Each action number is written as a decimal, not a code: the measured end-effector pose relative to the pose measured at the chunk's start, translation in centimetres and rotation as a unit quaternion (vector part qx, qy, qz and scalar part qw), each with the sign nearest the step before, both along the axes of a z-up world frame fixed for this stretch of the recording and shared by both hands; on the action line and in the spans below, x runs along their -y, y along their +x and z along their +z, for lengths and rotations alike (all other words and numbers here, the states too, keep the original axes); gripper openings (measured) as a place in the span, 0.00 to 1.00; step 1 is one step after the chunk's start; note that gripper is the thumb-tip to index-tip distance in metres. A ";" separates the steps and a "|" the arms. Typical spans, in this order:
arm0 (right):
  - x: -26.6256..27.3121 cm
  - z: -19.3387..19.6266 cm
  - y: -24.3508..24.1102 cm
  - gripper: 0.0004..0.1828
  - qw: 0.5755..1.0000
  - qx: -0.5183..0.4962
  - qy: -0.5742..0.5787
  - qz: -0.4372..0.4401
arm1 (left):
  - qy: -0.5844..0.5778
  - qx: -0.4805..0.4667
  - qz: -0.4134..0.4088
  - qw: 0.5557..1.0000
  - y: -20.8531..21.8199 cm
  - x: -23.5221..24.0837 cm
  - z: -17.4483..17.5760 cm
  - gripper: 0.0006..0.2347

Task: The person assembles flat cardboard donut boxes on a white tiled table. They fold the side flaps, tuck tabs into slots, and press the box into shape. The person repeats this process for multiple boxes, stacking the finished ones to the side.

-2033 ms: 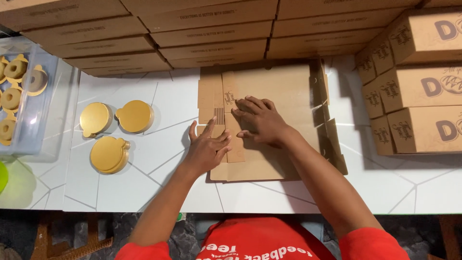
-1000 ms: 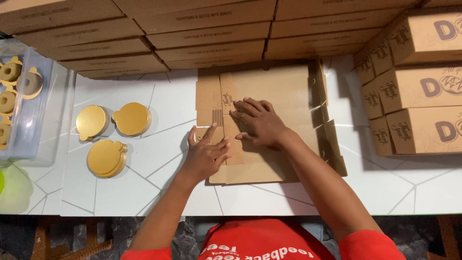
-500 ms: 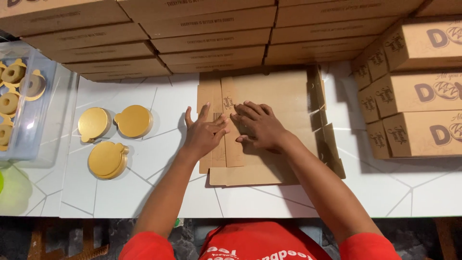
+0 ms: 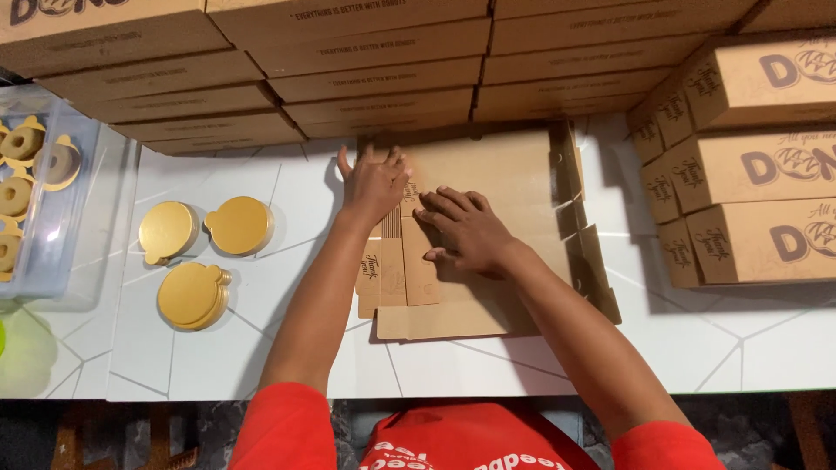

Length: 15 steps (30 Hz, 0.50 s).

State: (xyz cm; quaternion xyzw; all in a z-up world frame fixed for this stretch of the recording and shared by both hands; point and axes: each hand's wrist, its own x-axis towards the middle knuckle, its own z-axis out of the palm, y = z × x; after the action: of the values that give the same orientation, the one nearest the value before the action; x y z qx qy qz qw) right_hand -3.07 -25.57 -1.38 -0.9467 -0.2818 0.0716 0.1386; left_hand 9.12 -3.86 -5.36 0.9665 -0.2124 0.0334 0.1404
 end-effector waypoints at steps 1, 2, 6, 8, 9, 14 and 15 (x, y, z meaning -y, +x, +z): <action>0.1 -0.4 0.1 0.42 1.000 0.013 0.003 0.002 | 0.012 0.001 -0.014 1.000 -0.8 0.0 0.3 0.15; 0.1 -0.6 0.1 0.42 1.000 0.012 0.004 0.001 | 0.014 0.000 -0.014 1.000 -2.3 -0.4 1.0 0.15; 0.1 -1.2 0.2 0.41 1.000 0.022 0.008 0.001 | -0.009 -0.051 -0.044 0.998 -8.5 -1.9 3.4 0.13; 0.1 -1.2 0.2 0.41 1.000 0.028 0.011 0.001 | -0.004 -0.050 -0.060 0.997 -11.4 -2.6 3.9 0.12; 0.1 -1.0 0.1 0.41 0.999 0.032 0.015 0.001 | -0.025 -0.053 -0.069 0.996 -12.8 -3.0 4.0 0.13; 0.0 -0.6 0.1 0.39 1.000 0.028 0.015 0.000 | -0.037 -0.022 -0.101 0.994 -17.9 -4.5 2.0 0.12; 0.0 -0.5 0.1 0.40 1.000 0.020 0.009 0.000 | -0.035 -0.020 -0.109 0.993 -18.7 -4.7 1.9 0.12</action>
State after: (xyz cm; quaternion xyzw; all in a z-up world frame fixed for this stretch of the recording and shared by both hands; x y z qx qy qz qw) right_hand -3.00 -25.59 -1.85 -0.9466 -0.2855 0.0498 0.1414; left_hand -9.57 0.81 -3.49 0.9325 -0.3122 0.0062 0.1814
